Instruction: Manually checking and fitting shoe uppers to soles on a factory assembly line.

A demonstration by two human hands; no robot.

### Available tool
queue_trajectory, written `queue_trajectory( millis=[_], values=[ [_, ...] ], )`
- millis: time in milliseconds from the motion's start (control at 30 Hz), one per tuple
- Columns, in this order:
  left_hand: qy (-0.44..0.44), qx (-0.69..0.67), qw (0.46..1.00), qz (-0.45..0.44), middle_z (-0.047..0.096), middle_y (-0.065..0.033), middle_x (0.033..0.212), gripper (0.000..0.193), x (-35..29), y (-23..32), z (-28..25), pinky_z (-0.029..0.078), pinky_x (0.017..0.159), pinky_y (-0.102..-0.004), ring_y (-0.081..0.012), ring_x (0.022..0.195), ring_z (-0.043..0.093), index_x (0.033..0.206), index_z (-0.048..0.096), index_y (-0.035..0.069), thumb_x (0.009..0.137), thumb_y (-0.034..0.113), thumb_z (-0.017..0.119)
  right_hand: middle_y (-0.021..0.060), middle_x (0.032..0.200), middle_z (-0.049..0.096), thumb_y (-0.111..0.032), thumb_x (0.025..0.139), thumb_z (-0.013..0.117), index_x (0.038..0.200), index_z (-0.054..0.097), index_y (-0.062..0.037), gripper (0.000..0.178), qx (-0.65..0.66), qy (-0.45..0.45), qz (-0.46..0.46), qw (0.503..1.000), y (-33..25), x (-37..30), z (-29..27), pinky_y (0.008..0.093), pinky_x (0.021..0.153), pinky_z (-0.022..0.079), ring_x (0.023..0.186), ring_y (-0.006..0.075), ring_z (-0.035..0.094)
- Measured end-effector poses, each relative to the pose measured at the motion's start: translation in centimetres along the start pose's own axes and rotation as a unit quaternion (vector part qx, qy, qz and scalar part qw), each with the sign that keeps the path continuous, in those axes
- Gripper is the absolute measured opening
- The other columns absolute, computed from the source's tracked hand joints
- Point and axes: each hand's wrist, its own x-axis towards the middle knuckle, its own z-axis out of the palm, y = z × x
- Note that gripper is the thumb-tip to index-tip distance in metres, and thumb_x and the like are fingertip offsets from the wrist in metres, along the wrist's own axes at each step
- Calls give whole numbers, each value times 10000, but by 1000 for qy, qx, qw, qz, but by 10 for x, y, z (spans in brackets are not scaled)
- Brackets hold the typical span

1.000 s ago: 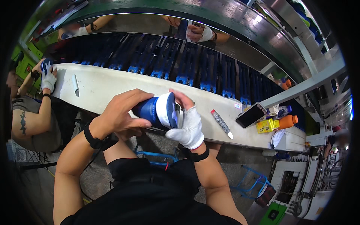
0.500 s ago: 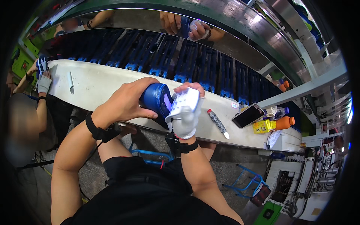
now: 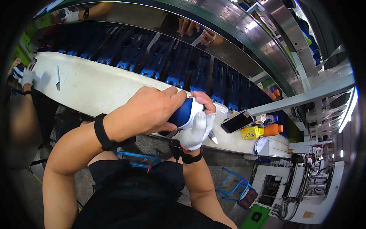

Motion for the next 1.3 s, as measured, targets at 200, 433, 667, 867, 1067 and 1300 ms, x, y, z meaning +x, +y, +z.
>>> queue_trajectory(
  millis=[200,433,667,867,1067,1300],
  values=[
    [-14,-11,1000,-5,715,-140,1034,739,5,2,4,612,673,-449,-359,820,777,1288,609,13,738,316,998,229,1335,655,-326,1029,599,1265,633,2,405,-12,-23,11,1000,-5,5,-12,471,1128,477,1228,288,632],
    [-14,-12,1000,9,711,-144,1018,727,15,-5,9,608,677,-454,-371,805,766,1274,610,21,741,330,995,230,1359,669,-351,1088,592,1263,645,-19,378,-103,-45,29,993,-3,10,-26,474,1133,496,1249,304,658],
    [-74,-2,997,-38,746,-176,1031,664,42,-26,11,622,820,-513,-420,964,775,1178,606,23,750,364,983,214,1483,668,-276,1176,510,1438,645,3,406,-260,-104,15,960,-7,33,-20,435,1182,478,1342,313,649],
    [-133,-17,990,-46,765,-195,1038,697,61,-34,7,619,871,-512,-440,1017,768,1169,610,19,718,393,986,190,1626,563,-609,1191,394,1617,511,-20,736,-56,-87,156,982,20,42,-32,434,1250,437,1461,294,572],
    [-125,-9,991,-40,760,-213,1043,690,59,-30,5,618,892,-509,-444,1030,763,1170,604,-5,709,340,983,195,1536,639,-423,1208,492,1583,531,11,575,-222,-58,38,973,30,40,-24,417,1222,455,1408,301,620],
    [-175,12,981,-78,731,-242,1156,790,62,-39,-6,617,932,-524,-457,1075,756,1266,573,-13,691,334,988,201,1554,624,-526,1206,436,1679,427,-39,679,102,-6,230,968,31,33,-3,421,1231,460,1451,297,596]
  ],
)
